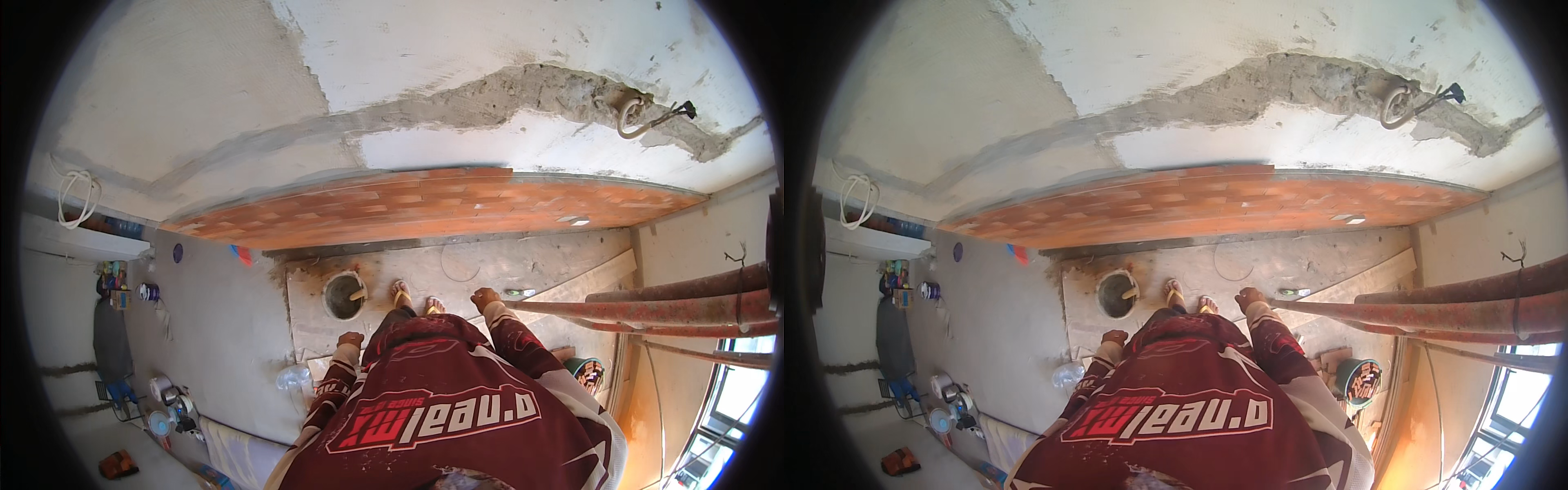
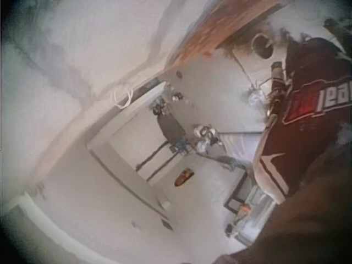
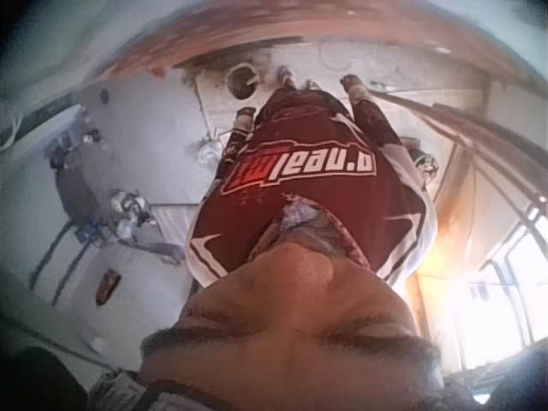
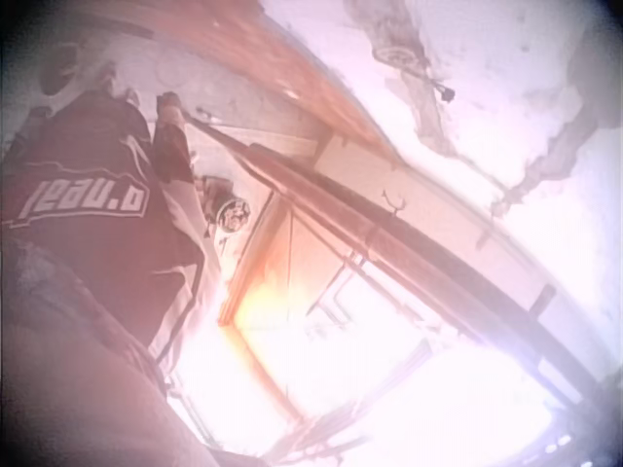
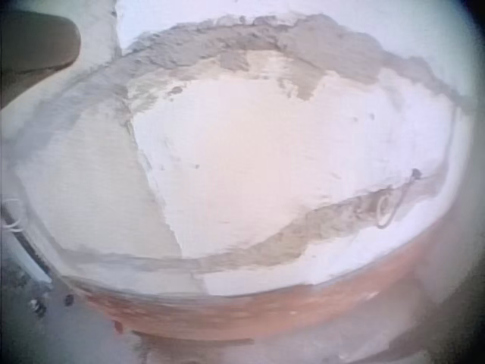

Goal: The person applies mortar to a bucket and then to the back of a terracotta tile using a trowel. They place the tile onto a curved wall section, align it with existing tiles, and tap it into place with a white PVC pipe. The person repeats this process for multiple tiles along the wall.

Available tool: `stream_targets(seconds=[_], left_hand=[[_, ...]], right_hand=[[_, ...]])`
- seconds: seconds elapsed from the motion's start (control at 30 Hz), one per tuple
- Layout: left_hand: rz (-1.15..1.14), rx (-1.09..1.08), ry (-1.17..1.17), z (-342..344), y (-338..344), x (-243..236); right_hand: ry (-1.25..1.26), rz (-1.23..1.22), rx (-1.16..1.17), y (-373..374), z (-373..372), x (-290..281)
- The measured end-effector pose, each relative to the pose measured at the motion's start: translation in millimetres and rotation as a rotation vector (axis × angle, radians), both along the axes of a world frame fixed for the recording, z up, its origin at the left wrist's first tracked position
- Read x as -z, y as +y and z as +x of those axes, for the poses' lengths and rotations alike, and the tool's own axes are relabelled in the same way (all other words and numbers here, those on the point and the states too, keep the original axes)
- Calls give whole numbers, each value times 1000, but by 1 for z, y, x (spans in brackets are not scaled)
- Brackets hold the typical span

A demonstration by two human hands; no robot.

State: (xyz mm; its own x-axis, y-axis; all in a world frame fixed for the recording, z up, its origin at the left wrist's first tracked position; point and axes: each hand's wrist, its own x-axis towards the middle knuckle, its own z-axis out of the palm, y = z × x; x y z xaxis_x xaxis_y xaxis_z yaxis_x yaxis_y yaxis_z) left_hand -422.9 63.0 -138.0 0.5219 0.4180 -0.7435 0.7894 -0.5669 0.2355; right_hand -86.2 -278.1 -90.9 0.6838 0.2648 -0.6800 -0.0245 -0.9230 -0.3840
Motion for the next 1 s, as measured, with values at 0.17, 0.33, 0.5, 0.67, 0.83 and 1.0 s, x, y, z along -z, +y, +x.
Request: stream_targets(seconds=[0.17, 0.33, 0.5, 0.67, 0.83, 1.0], left_hand=[[-38, -51, 68, -11, -14, -12], [17, -46, -48, -8, -23, -26], [37, -52, -113, 15, -18, -26], [-26, -484, -263, 33, -11, -18], [-222, -515, -342, 114, 10, -30], [-501, -579, -688, 204, 41, -30]], right_hand=[[-27, 23, -76, -13, -9, 8], [-24, 23, -61, -26, -21, 19], [35, -70, -54, -32, -21, 25], [21, -22, 9, -21, -8, 13], [-81, -37, -5, -16, 14, 25], [-121, 162, 24, 30, 44, 5]])
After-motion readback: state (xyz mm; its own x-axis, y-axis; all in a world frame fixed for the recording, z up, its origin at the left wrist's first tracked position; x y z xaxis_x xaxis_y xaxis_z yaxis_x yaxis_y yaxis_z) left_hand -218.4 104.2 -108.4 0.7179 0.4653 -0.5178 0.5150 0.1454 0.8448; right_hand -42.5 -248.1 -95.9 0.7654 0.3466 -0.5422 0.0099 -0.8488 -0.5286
